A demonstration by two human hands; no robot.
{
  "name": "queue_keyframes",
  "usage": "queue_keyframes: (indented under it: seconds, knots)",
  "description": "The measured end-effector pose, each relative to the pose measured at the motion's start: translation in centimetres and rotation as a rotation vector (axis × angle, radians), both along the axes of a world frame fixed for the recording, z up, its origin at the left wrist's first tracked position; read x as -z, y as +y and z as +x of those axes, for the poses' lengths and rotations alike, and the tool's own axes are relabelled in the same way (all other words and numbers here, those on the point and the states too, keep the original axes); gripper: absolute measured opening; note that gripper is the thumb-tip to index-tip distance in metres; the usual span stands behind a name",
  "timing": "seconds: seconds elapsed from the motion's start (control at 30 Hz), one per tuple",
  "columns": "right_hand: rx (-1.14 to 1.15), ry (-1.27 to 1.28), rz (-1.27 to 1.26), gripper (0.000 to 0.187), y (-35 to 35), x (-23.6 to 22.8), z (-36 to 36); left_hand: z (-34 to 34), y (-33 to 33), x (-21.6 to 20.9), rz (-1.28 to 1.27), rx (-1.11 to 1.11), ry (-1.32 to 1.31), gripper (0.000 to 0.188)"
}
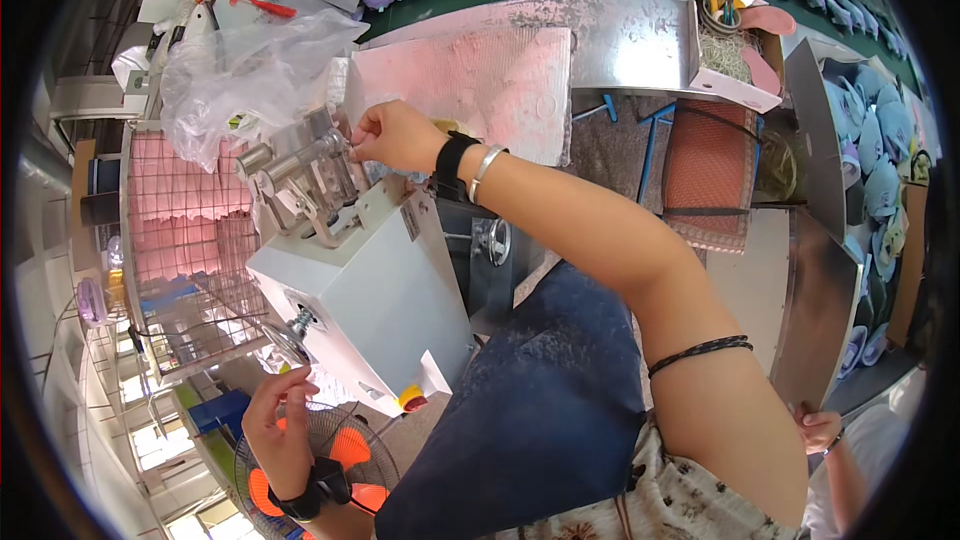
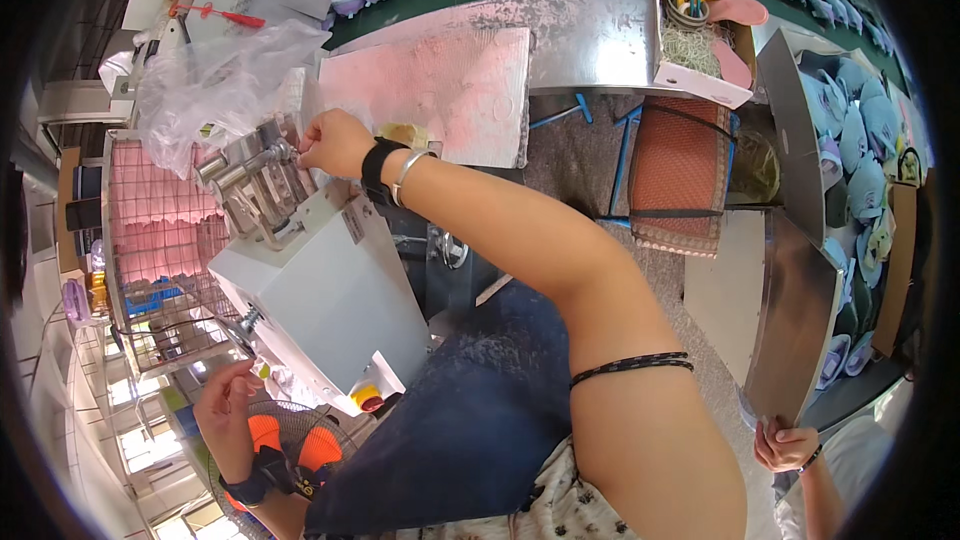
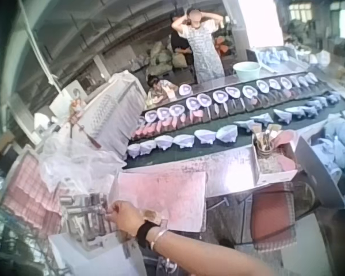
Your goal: The recorder is adjusting the rollers, tensioners, and internal mechanisms of an industrial shoe component machine.
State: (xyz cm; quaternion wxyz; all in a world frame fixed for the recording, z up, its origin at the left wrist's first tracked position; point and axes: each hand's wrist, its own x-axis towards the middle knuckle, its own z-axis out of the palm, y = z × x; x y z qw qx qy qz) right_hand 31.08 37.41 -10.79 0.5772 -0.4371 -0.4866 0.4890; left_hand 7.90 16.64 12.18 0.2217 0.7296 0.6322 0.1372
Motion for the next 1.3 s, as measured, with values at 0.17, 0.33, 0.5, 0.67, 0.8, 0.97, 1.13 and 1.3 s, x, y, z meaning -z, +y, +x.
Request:
queue_keyframes:
  seconds: [0.17,0.33,0.5,0.67,0.8,0.97,1.13,1.3]
  knots:
    - [0.026,-0.060,0.015,0.020,0.1,-0.2,-0.3,0.6,-0.1,0.1,-0.026,0.003,0.014,0.021]
    - [0.065,-0.124,0.016,0.017,-0.5,-1.0,-0.4,0.9,-0.4,0.4,-0.020,0.015,-0.005,0.020]
    - [0.115,-0.021,0.028,0.015,-0.5,-0.3,-1.1,1.0,-0.7,0.2,-0.001,0.029,-0.003,0.018]
    - [-0.052,0.099,-0.099,0.017,1.2,1.2,-0.9,0.5,-1.1,0.0,0.008,0.028,-0.035,0.016]
    - [-0.190,0.183,-0.196,0.013,1.0,1.2,0.1,0.3,-1.2,-0.4,0.009,-0.003,-0.011,0.016]
    - [-0.282,0.327,-0.193,0.014,0.8,1.6,-0.2,0.0,-0.7,-0.2,0.007,0.001,0.019,0.016]
    - [-0.365,0.401,-0.184,0.013,1.0,1.4,0.6,0.3,-0.2,-0.5,0.002,0.007,0.066,0.015]
    - [-0.412,0.348,-0.157,0.016,1.4,1.1,1.0,0.6,0.1,-0.9,0.016,0.009,0.060,0.015]
